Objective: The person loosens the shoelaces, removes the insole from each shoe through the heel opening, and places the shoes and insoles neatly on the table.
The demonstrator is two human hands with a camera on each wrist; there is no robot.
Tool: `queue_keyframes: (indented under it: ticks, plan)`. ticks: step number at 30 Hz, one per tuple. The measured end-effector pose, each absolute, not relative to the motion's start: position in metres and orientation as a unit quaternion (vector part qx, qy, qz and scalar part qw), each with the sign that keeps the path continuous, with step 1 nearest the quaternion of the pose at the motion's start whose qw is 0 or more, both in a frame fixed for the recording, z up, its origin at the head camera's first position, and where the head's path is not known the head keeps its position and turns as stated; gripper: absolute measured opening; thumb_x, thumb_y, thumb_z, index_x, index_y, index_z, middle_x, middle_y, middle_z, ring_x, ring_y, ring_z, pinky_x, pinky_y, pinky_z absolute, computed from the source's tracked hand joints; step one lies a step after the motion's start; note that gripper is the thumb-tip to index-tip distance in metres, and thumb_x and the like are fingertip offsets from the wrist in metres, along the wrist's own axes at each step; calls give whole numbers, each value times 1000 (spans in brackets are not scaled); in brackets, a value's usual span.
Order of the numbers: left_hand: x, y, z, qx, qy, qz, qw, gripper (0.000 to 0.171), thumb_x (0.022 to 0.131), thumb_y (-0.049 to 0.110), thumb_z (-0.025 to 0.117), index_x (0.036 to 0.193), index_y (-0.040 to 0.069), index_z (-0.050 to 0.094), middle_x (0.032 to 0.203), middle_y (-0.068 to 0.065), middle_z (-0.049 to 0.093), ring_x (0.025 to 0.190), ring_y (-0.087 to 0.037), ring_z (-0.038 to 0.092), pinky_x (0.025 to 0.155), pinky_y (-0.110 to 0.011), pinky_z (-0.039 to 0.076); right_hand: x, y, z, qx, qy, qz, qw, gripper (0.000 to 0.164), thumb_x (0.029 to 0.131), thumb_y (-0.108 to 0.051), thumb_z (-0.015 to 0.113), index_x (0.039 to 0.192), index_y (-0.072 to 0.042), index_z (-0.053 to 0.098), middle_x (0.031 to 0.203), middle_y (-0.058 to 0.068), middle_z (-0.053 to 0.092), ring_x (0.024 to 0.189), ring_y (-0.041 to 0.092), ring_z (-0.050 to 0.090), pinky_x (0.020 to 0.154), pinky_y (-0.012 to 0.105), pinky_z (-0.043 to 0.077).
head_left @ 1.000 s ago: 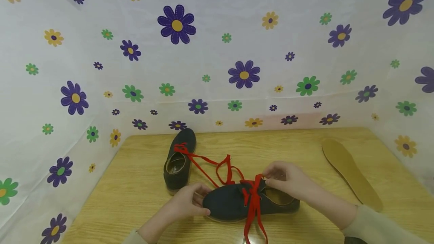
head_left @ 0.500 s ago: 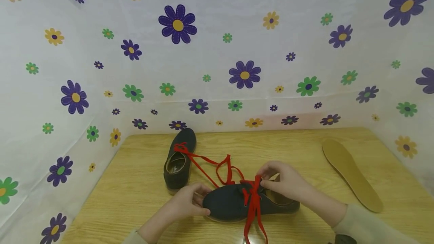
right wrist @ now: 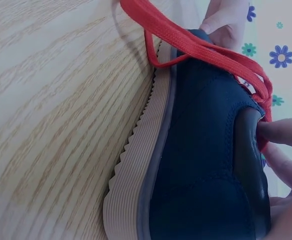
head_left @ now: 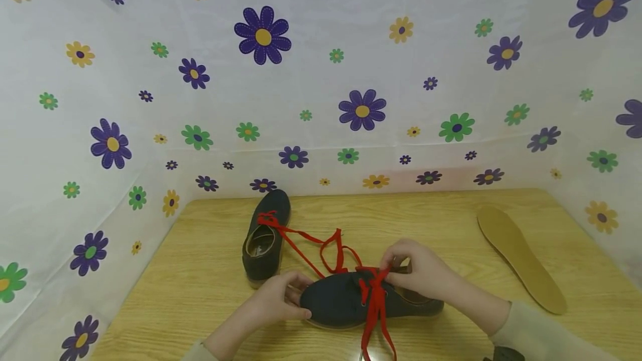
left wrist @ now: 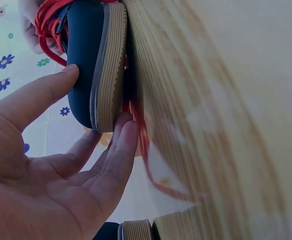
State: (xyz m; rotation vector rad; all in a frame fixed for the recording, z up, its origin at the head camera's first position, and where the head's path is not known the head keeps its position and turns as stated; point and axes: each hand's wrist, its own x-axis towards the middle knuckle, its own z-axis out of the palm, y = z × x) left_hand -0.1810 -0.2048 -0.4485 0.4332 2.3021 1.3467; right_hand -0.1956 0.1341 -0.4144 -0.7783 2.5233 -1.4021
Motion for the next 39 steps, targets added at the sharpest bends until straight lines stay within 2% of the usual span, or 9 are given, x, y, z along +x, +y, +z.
queue_keyframes:
  ticks: [4,9,12,16,20,22,27,33,39]
  plan:
    - [-181,-205,-449,159,829,490,218,48,84,-4,86,127,-5,65,119,-17,70,92,-21,75,78,-28,64,-195,136,-415,-253,855,-450,43,10,92,-7,82,88,-13,75,102,4,68,93,8,60,79,30,58]
    - [-181,-205,-449,161,826,494,218,48,84,-4,85,127,-6,65,119,-18,70,92,-21,75,78,-28,64,-194,137,-414,-255,861,-440,14,10,92,-9,82,89,-16,75,106,2,71,104,19,65,99,56,58]
    - [-181,-205,-448,160,826,494,218,48,84,-4,85,127,-6,65,119,-18,70,92,-21,75,78,-28,64,-194,138,-413,-248,858,-450,14,10,93,-5,79,91,-14,74,108,4,72,109,26,67,104,62,55]
    - [-181,-205,-448,160,826,494,219,49,84,-4,85,128,-6,64,120,-19,70,92,-21,74,79,-28,64,-195,139,-410,-238,855,-459,24,10,94,-3,75,94,-13,73,104,3,74,107,26,71,98,51,60]
    - [-181,-205,-449,162,826,493,217,49,84,-4,85,128,-7,64,121,-19,70,92,-21,75,78,-28,64,-196,136,-408,-255,843,-471,51,11,95,2,70,99,-8,73,102,6,75,94,10,68,80,27,57]
    - [-181,-205,-449,163,828,492,214,49,84,-4,86,128,-7,64,121,-19,70,93,-21,74,79,-28,64,-196,134,-408,-269,835,-475,72,12,95,3,67,101,-6,74,104,9,75,89,4,63,75,21,54]
    - [-181,-205,-450,162,834,485,207,49,84,-3,86,128,-6,65,120,-19,71,94,-21,74,80,-27,64,-197,133,-409,-290,835,-456,103,3,97,-9,73,99,-7,75,98,5,76,75,0,54,67,20,48]
    - [-181,-205,-450,160,836,483,206,49,84,-3,86,127,-6,65,119,-19,71,94,-21,74,81,-28,64,-201,135,-415,-273,849,-443,92,11,97,-18,78,89,-12,74,92,-3,75,82,-1,61,77,21,53]
    - [-181,-204,-451,155,835,484,209,49,84,-3,86,127,-6,65,119,-18,71,94,-21,74,81,-28,64,-206,142,-418,-225,815,-517,132,13,98,-13,75,96,1,76,93,4,76,84,6,67,79,23,58]
